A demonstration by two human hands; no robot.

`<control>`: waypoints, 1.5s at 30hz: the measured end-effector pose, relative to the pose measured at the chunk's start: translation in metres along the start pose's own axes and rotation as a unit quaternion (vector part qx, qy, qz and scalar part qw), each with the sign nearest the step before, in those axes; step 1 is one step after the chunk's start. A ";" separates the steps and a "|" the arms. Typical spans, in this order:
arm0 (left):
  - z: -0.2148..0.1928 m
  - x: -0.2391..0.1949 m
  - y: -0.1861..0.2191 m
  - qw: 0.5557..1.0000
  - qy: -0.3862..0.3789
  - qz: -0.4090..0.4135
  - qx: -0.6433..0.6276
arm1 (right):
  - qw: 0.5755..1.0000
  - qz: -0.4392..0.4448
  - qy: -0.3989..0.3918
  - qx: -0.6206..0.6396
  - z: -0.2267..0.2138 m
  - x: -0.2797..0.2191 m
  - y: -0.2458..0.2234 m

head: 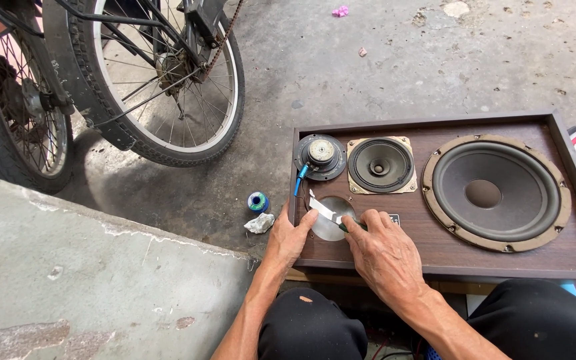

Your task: The person uses a power drill to remove screws from a speaker box, then uses a utility knife to scrape the edges of a circular cutout. They connect wires to a small speaker driver and place it into the cutout, securing it with screws using the power drill.

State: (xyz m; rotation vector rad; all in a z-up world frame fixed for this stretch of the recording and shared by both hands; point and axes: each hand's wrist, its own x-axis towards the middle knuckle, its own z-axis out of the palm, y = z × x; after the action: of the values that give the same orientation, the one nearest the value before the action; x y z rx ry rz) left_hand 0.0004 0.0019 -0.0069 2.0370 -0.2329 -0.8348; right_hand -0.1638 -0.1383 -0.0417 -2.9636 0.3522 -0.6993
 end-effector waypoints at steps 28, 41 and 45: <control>-0.006 -0.007 0.004 0.999 -0.018 0.018 0.019 | 0.938 0.242 -0.182 0.168 -0.027 0.020 0.011; -0.002 0.018 0.006 0.786 0.224 0.462 0.344 | 0.869 0.362 -0.185 0.281 -0.040 0.028 0.032; 0.004 0.032 -0.008 0.749 0.224 0.494 0.382 | 0.869 0.358 -0.196 0.279 -0.046 0.029 0.029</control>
State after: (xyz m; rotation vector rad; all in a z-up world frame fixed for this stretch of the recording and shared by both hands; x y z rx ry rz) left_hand 0.0208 -0.0108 -0.0302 2.2705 -1.4053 0.5256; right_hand -0.1654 -0.1738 0.0079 -2.0996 0.9461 -0.0687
